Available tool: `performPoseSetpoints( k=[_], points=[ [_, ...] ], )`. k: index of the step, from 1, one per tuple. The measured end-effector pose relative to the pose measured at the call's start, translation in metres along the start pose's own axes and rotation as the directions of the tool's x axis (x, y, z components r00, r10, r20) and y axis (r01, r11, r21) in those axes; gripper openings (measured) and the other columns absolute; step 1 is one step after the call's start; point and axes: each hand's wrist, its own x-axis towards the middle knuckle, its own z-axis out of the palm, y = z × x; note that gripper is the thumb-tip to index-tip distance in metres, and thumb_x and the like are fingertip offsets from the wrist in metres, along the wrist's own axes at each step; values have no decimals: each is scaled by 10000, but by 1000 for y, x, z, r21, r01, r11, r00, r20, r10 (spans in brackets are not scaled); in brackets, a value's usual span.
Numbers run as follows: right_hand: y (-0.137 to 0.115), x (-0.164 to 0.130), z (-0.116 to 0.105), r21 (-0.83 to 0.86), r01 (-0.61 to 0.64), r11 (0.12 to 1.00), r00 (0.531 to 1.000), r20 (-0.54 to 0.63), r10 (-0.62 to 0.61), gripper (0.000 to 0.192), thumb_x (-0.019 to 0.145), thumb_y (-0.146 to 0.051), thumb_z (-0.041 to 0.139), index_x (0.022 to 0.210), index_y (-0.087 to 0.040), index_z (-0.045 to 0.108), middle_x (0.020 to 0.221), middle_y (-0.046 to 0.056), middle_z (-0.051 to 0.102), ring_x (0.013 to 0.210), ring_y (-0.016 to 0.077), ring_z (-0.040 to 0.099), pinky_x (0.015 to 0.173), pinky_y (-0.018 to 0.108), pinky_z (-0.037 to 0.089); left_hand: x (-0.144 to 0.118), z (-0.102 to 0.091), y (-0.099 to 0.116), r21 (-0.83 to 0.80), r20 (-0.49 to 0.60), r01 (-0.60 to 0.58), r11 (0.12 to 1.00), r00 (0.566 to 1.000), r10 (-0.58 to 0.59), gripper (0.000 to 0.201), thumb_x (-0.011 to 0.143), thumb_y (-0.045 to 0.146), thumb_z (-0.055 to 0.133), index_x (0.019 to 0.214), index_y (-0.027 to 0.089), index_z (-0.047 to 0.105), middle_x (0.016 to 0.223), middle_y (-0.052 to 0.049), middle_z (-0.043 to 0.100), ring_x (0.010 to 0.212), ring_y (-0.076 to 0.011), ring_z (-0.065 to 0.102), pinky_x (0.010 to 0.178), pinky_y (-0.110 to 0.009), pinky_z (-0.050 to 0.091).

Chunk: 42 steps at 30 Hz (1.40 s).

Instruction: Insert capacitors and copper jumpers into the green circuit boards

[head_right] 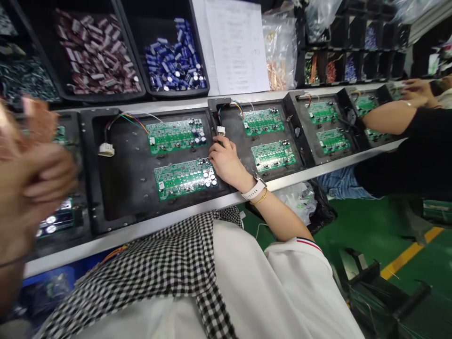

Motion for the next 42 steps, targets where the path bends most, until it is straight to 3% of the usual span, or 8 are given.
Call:
performPoseSetpoints(
  k=[6, 13, 16, 20, 24, 31, 36, 42],
  points=[
    [-3, 1, -1, -17, -8, 1000, 1000, 15, 8, 207, 912, -126, 529, 820, -209, 694, 1060, 76, 696, 1355, 312, 384, 1088, 555, 312, 0, 65, -58, -118, 150, 21, 993, 989, -3, 307, 724, 260, 822, 761, 161, 534, 523, 62, 478, 386, -15, 313, 349, -121, 196],
    [-8, 0, -9, -9, -1, 1000, 1000, 3, 1, 184, 900, -135, 587, 804, -215, 723, 1060, 67, 712, 1367, 300, 401, 1150, 585, 263, 3, 72, -84, -117, 145, 82, 990, 987, -65, 319, 760, 375, 781, 892, 152, 595, 629, 2, 620, 417, -42, 370, 364, -146, 207],
    [-36, 3, -20, 205, 2, 979, 1000, -6, -1, 88, 890, -211, 658, 934, -239, 729, 1158, 53, 700, 1319, 266, 476, 1138, 527, 344, 3, 74, -88, -128, 123, 57, 990, 992, -42, 318, 770, 385, 774, 879, 154, 585, 639, 15, 599, 449, -50, 412, 376, -145, 256],
    [-82, 14, -21, 712, -45, 700, 997, -10, 74, 94, 902, -326, 660, 888, -234, 670, 1143, 43, 693, 1122, 174, 636, 1006, 357, 511, 2, 72, -91, -134, 122, -1, 991, 992, 17, 304, 816, 402, 735, 935, 163, 589, 693, 14, 609, 516, -78, 506, 420, -157, 392],
    [-91, 42, -18, 888, -85, 453, 988, 17, 151, 164, 971, -369, 531, 881, -238, 567, 1082, 31, 683, 903, 139, 693, 830, 323, 570, 3, 59, -85, -183, -11, -96, 978, 995, 96, 407, 864, 428, 681, 1186, 236, 522, 981, -28, 669, 698, -136, 638, 493, -203, 515],
    [-49, 126, -3, 240, 173, 955, 976, 86, -199, 173, 968, -206, 527, 946, -178, 696, 970, 66, 635, 904, 187, 589, 851, 339, 456, 14, 37, -78, -262, -114, -34, 965, 993, 4, 367, 795, 432, 748, 962, 187, 531, 593, 67, 502, 392, -22, 311, 351, -100, 202],
    [-46, 150, 25, -80, 255, 964, 955, 173, -239, 249, 965, -129, 462, 997, -195, 701, 978, 75, 655, 953, 223, 548, 821, 342, 384, 27, 29, -82, -241, -130, 14, 970, 990, -46, 394, 782, 422, 759, 975, 172, 522, 624, 38, 576, 396, -15, 286, 354, -101, 177],
    [-44, 154, 37, -144, 257, 956, 950, 222, -221, 220, 945, -147, 505, 966, -219, 712, 941, 60, 672, 946, 233, 534, 789, 351, 330, 40, 26, -88, -275, -141, 8, 961, 989, -49, 394, 777, 384, 767, 975, 175, 497, 618, 33, 597, 396, -23, 297, 353, -112, 188]
  ],
)
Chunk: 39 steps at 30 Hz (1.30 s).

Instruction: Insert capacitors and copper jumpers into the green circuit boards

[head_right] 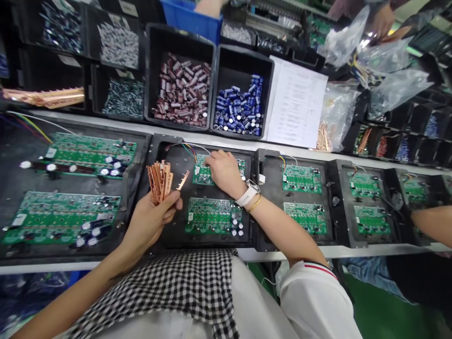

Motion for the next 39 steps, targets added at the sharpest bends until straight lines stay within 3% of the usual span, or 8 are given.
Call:
performPoseSetpoints(
  k=[6, 8, 12, 16, 19, 24, 30, 39],
  points=[
    [-9, -10, -19, 71, 17, 997, 999, 34, -20, 179, 909, -172, 577, 886, -201, 752, 913, 87, 667, 988, 274, 551, 846, 412, 379, -12, 1, -1, -112, 55, -7, 994, 998, 13, 475, 810, 466, 719, 1106, 187, 475, 645, 49, 569, 419, -27, 292, 377, -121, 182],
    [-19, -17, -23, 279, -2, 960, 1000, -9, 5, 138, 874, -194, 640, 949, -202, 756, 1021, 100, 672, 1039, 280, 564, 888, 435, 416, -16, 3, -1, -133, 65, -36, 990, 997, 45, 551, 815, 516, 696, 1191, 190, 458, 661, 44, 571, 431, -36, 313, 388, -130, 207],
    [-52, -37, -29, 819, -42, 572, 999, 37, 20, 183, 858, -392, 684, 964, -250, 731, 1186, 75, 660, 1043, 227, 634, 866, 397, 516, -22, 12, -4, -139, 103, -99, 985, 988, 114, 599, 825, 562, 667, 1232, 159, 490, 706, 2, 614, 482, -73, 442, 420, -172, 347],
    [-69, -45, -44, 939, -142, 314, 986, 106, 128, 211, 884, -420, 649, 840, -218, 693, 991, 57, 726, 795, 172, 690, 720, 331, 557, -29, 10, 0, -119, 84, -130, 984, 987, 140, 565, 829, 539, 670, 1227, 154, 554, 894, -79, 701, 731, -200, 669, 561, -282, 543],
    [-54, -38, -47, 892, -109, 438, 978, 17, 209, 183, 922, -363, 613, 982, -214, 700, 821, 30, 722, 758, 171, 690, 762, 335, 554, -28, 2, 4, -90, -22, -85, 992, 996, 84, 458, 823, 512, 682, 1097, 159, 584, 934, -97, 722, 790, -234, 703, 581, -316, 578],
    [-13, -34, -21, 360, 0, 933, 995, -94, 36, 306, 961, -113, 454, 1101, -188, 715, 1088, 101, 627, 928, 178, 609, 855, 324, 478, -14, -3, 3, 14, -34, -48, 999, 998, 49, 376, 780, 453, 745, 923, 121, 642, 769, -32, 656, 460, -72, 511, 361, -159, 360],
    [-10, -36, 0, 37, 27, 999, 999, -26, -26, 293, 957, -93, 452, 1050, -205, 706, 945, 65, 653, 945, 213, 550, 812, 337, 377, -13, -1, -1, 27, -31, 10, 1000, 999, -9, 389, 748, 414, 778, 1004, 141, 675, 706, 13, 575, 440, -34, 363, 359, -129, 188],
    [-7, -36, 0, 38, -16, 999, 1000, 3, 16, 254, 964, -164, 484, 996, -225, 729, 947, 62, 681, 965, 236, 546, 828, 363, 344, -19, -1, -3, 76, -32, -19, 997, 999, 21, 483, 734, 428, 788, 1064, 118, 619, 739, -45, 675, 404, -34, 342, 366, -152, 184]
  ],
)
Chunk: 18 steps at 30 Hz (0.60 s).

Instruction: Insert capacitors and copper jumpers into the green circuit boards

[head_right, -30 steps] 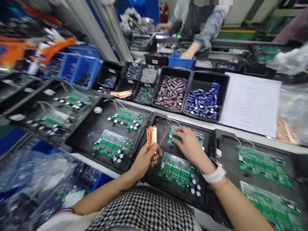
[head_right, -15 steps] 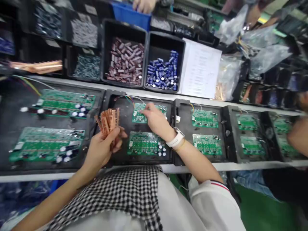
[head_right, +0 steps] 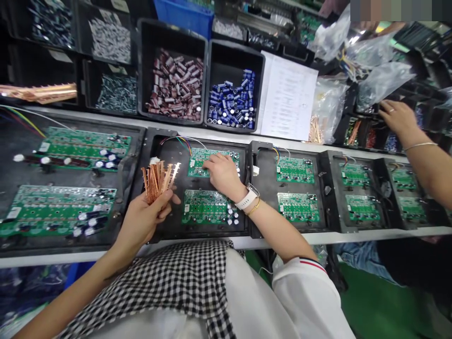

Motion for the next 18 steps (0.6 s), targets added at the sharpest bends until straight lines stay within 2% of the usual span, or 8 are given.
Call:
performPoseSetpoints(
  k=[6, 8, 9, 10, 12, 15, 17, 18],
  points=[
    [0, -2, -13, 64, -1, 998, 1000, 22, -1, 238, 933, -125, 532, 941, -214, 752, 979, 75, 681, 1015, 266, 559, 886, 431, 391, 2, 4, 0, -26, 7, -6, 1000, 1000, 6, 434, 732, 367, 795, 1022, 128, 579, 629, -7, 642, 379, -26, 322, 358, -133, 200],
    [-7, -6, -22, 241, -9, 971, 1000, -1, 9, 189, 921, -151, 589, 1027, -203, 737, 1044, 79, 675, 1041, 244, 574, 918, 429, 425, 1, 5, 0, -52, 19, 5, 999, 1000, -4, 393, 724, 355, 800, 948, 134, 564, 613, -4, 634, 373, -19, 314, 353, -125, 196],
    [-12, -9, -25, 383, -14, 924, 1000, -7, 18, 191, 909, -186, 630, 1076, -206, 720, 1071, 73, 672, 1028, 219, 589, 915, 409, 452, 0, 5, 0, -65, 29, 13, 998, 1000, -11, 383, 720, 349, 803, 921, 137, 554, 605, -1, 629, 370, -16, 309, 350, -121, 193],
    [-19, -12, -28, 541, -21, 841, 1000, -9, 30, 203, 893, -228, 667, 1091, -213, 709, 1082, 63, 671, 1007, 193, 606, 901, 382, 481, -1, 7, 0, -79, 42, 20, 997, 999, -16, 380, 716, 343, 806, 908, 140, 548, 595, 3, 621, 369, -14, 305, 347, -117, 190],
    [-35, -20, -30, 810, -38, 585, 997, -13, 81, 165, 858, -305, 711, 997, -214, 713, 1049, 40, 678, 963, 155, 634, 870, 335, 524, -6, 10, 0, -109, 88, 37, 993, 996, -27, 384, 717, 335, 808, 921, 145, 544, 573, 18, 599, 367, -12, 297, 345, -108, 189],
    [-57, -34, -28, 973, -60, 222, 977, 11, 213, 157, 852, -353, 703, 821, -203, 670, 1033, 31, 689, 952, 142, 665, 874, 317, 554, -17, 14, 2, -147, 159, 73, 986, 986, -50, 405, 749, 367, 779, 1012, 153, 557, 648, -4, 628, 397, -37, 383, 332, -102, 215],
    [-64, -44, -27, 994, -45, 96, 963, 18, 270, 178, 888, -386, 654, 857, -214, 626, 1078, 26, 684, 922, 139, 687, 853, 321, 573, -22, 15, 4, -155, 158, 73, 985, 986, -48, 439, 760, 393, 763, 1072, 172, 549, 840, -59, 687, 508, -99, 546, 337, -133, 342],
    [-64, -49, -27, 996, -30, 82, 957, 5, 290, 178, 916, -398, 613, 888, -223, 604, 1086, 23, 680, 894, 137, 695, 827, 322, 581, -24, 14, 5, -153, 140, 56, 987, 990, -34, 459, 760, 399, 762, 1100, 190, 535, 946, -80, 695, 594, -140, 615, 359, -167, 419]
  ],
)
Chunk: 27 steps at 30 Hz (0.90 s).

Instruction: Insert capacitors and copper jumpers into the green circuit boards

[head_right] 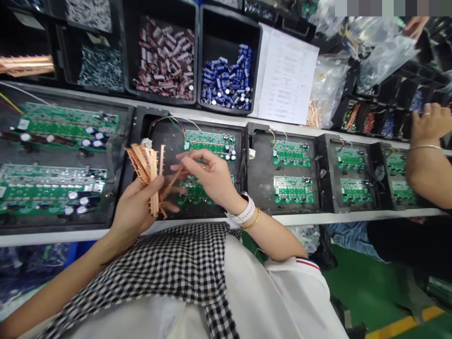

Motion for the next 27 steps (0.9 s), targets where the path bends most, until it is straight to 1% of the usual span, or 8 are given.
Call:
performPoseSetpoints(
  k=[2, 4, 6, 9, 13, 22, 24, 27],
  points=[
    [2, -8, -6, -112, 61, 992, 997, -32, -65, 155, 962, -386, 537, 945, -237, 578, 1042, 17, 673, 854, 137, 692, 797, 320, 573, -1, -3, 1, 26, -59, -49, 998, 997, 50, 468, 758, 389, 766, 1112, 228, 505, 1026, -74, 684, 693, -180, 665, 402, -216, 499],
    [7, -15, -14, -437, 140, 888, 990, 32, -140, 138, 986, -331, 498, 994, -237, 598, 1031, 32, 658, 891, 149, 663, 816, 322, 536, 0, -7, 0, 47, -112, -78, 996, 990, 83, 397, 765, 363, 769, 1026, 242, 495, 843, -12, 648, 561, -124, 595, 349, -158, 409],
    [14, -21, -19, -769, 239, 592, 971, 197, -135, 183, 1004, -251, 454, 1035, -226, 633, 1055, 61, 647, 941, 175, 617, 844, 340, 480, 2, -10, -3, 57, -137, -77, 995, 987, 84, 354, 758, 335, 784, 907, 231, 481, 619, 61, 499, 412, -57, 416, 312, -107, 255],
    [27, -26, -17, -914, 379, 144, 925, 380, -19, 270, 1009, -166, 389, 1049, -208, 653, 1018, 82, 639, 921, 208, 563, 828, 370, 401, 4, -11, -6, 95, -147, -38, 995, 988, 52, 385, 702, 332, 830, 799, 209, 478, 512, 93, 386, 361, -28, 286, 313, -104, 183],
    [38, -27, -9, -899, 438, -29, 899, 438, 12, 256, 1000, -164, 403, 1009, -209, 655, 966, 80, 633, 946, 239, 513, 813, 383, 343, 3, -10, -9, 161, -164, 10, 987, 986, 17, 412, 639, 358, 859, 696, 189, 487, 492, 50, 492, 320, -24, 289, 293, -128, 178],
    [40, -26, -16, -923, 379, 64, 925, 381, 14, 260, 987, -169, 460, 964, -224, 713, 966, 74, 654, 992, 249, 509, 865, 420, 363, -7, -11, -11, 107, -92, -7, 994, 996, 17, 442, 709, 421, 819, 720, 193, 441, 519, 63, 476, 350, -13, 256, 312, -111, 176],
    [34, -28, -15, -918, 299, 261, 953, 298, -43, 184, 962, -193, 543, 995, -230, 720, 1054, 72, 651, 1040, 238, 535, 908, 421, 403, -10, -9, -12, 87, -54, -3, 996, 999, 8, 455, 741, 463, 789, 736, 196, 421, 529, 73, 459, 361, -10, 243, 322, -101, 172],
    [22, -32, -6, -627, 189, 755, 982, 128, -139, 133, 915, -298, 652, 1027, -243, 698, 1145, 55, 635, 1118, 193, 582, 950, 370, 483, -13, -5, -14, 92, 24, 17, 996, 1000, -19, 453, 769, 505, 754, 749, 192, 427, 538, 69, 474, 357, -9, 256, 320, -98, 184]
  ],
)
